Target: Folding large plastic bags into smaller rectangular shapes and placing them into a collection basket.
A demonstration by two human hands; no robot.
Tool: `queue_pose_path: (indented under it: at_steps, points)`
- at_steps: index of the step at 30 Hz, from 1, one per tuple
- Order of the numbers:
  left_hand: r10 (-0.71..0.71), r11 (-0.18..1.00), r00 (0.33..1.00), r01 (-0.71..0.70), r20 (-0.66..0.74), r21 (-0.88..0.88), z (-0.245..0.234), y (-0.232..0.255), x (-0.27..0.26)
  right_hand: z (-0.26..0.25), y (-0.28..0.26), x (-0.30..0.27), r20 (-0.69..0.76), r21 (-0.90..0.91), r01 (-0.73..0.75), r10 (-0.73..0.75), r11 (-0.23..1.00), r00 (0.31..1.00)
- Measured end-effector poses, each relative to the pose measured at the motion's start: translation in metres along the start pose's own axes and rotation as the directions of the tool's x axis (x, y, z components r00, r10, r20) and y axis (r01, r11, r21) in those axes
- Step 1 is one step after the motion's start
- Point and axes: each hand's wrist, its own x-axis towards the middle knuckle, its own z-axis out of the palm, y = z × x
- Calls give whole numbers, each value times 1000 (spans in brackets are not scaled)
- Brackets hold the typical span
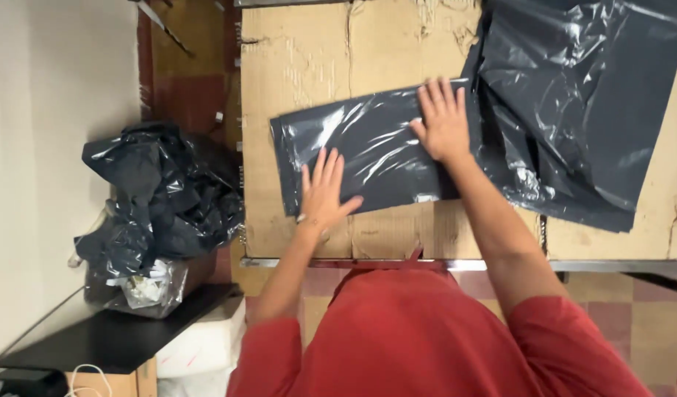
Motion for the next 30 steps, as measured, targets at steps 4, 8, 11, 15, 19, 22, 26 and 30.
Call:
queue_pose_path:
  at_steps: [4,8,11,15,19,22,26,30]
  points:
    - [373,922,876,-313,-306,228,56,-70,-47,-1,-45,-36,5,9,130,-130,992,992]
    - [556,801,812,-466,-178,376,56,-40,-52,8,-145,-114,249,128,347,-369,929,895]
    - [591,805,759,-576,275,-141,17,9,-51,26,-151,-177,88,308,337,-380,890,921]
    - [417,793,854,-174,312,-584,22,-27,31,1,-126,-213,64,778,146,-308,611,949]
    - [131,441,831,440,541,-782,79,-105,70,25,-95,-231,676,695,-712,424,-96,603]
    - [-148,651,975,221,164,-726,99,-101,65,39,-84,-222,786,611,-454,423,-649,451]
    - [-141,935,974,71,-180,-349,51,-79,41,-52,-74,-216,769,633,-565,342,-530,540]
    - [-228,973,938,212,-262,-87,-13,-81,30,-112,53,-250,428,887,-427,653,-173,624]
